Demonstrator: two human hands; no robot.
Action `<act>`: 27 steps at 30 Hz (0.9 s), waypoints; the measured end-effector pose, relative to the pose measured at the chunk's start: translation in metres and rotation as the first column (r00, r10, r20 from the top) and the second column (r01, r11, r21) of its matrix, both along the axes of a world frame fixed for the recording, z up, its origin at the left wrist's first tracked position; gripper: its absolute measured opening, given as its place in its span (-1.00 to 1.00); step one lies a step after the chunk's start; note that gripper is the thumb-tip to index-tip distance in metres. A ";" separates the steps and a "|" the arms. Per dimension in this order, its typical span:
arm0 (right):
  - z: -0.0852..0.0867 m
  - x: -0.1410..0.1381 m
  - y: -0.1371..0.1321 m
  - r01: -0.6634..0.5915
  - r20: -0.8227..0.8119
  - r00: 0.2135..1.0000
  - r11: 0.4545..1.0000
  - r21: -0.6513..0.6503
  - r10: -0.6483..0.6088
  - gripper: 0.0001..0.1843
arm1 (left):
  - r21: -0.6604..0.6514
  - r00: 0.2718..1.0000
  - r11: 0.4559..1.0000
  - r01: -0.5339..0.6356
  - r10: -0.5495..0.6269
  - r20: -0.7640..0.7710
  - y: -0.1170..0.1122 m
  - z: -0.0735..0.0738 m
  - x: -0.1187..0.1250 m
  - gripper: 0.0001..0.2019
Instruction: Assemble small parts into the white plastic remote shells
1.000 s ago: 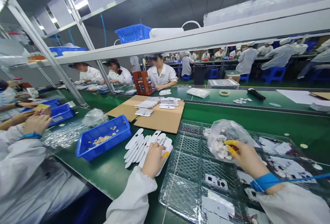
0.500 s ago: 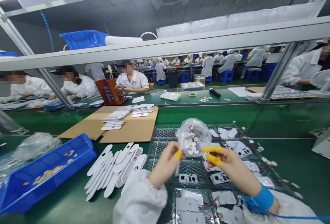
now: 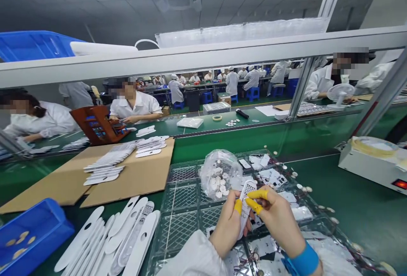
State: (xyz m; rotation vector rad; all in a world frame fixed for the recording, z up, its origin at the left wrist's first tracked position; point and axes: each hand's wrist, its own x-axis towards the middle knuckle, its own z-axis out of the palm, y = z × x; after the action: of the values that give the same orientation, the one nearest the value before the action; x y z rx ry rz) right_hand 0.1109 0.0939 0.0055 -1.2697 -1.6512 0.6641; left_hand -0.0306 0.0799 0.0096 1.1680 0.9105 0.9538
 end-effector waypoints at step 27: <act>0.021 -0.017 -0.023 -0.085 0.075 0.994 0.989 0.121 0.077 -0.81 | -0.005 1.000 1.000 0.004 -0.005 -0.026 -0.007 0.012 -0.012 -0.78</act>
State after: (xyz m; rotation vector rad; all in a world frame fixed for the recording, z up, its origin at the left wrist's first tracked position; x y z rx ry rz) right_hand 0.0935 0.0713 0.0260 -1.1536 -1.7818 0.5616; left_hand -0.0425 0.0725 0.0212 1.1801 0.9299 0.9342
